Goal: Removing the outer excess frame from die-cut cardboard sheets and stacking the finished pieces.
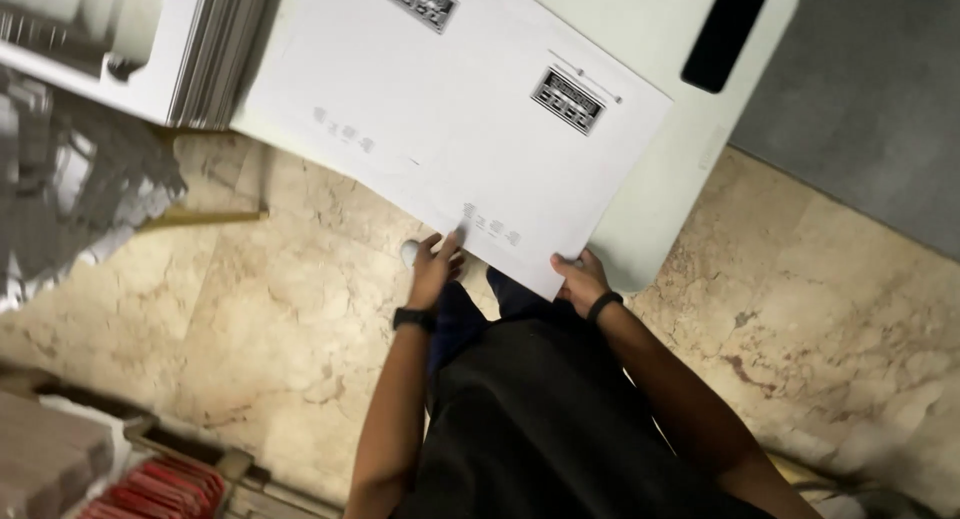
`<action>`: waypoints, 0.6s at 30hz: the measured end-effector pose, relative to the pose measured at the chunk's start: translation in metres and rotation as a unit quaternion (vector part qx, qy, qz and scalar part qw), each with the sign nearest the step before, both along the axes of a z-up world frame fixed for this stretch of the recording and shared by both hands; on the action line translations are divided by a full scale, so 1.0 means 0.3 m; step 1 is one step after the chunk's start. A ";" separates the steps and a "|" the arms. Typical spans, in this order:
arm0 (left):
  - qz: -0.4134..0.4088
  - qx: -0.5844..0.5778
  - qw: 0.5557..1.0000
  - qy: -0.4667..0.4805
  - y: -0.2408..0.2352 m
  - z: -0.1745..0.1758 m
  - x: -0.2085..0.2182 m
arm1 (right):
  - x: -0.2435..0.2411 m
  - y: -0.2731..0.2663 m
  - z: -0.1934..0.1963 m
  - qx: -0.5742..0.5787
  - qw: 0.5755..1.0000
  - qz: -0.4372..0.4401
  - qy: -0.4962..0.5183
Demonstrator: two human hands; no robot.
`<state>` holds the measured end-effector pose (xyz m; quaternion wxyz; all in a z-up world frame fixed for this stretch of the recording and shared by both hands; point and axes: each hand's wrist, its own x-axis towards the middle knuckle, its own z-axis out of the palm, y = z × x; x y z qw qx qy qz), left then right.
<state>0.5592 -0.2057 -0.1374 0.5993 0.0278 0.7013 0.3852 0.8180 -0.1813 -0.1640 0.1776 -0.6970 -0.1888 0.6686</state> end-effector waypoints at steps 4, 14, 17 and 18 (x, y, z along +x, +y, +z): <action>0.090 -0.023 0.994 0.053 0.009 -0.146 0.071 | 0.039 -0.028 0.054 -0.043 0.994 0.085 -0.046; -0.001 -0.094 0.986 0.139 0.001 -0.312 0.043 | -0.178 0.221 0.108 0.273 0.718 0.559 -0.314; -0.041 -0.138 0.973 0.183 0.001 -0.341 0.052 | -0.372 0.266 0.211 0.248 0.705 0.579 -0.327; -0.076 -0.163 0.960 0.213 0.005 -0.337 0.056 | -0.426 0.282 0.236 0.219 0.687 0.603 -0.341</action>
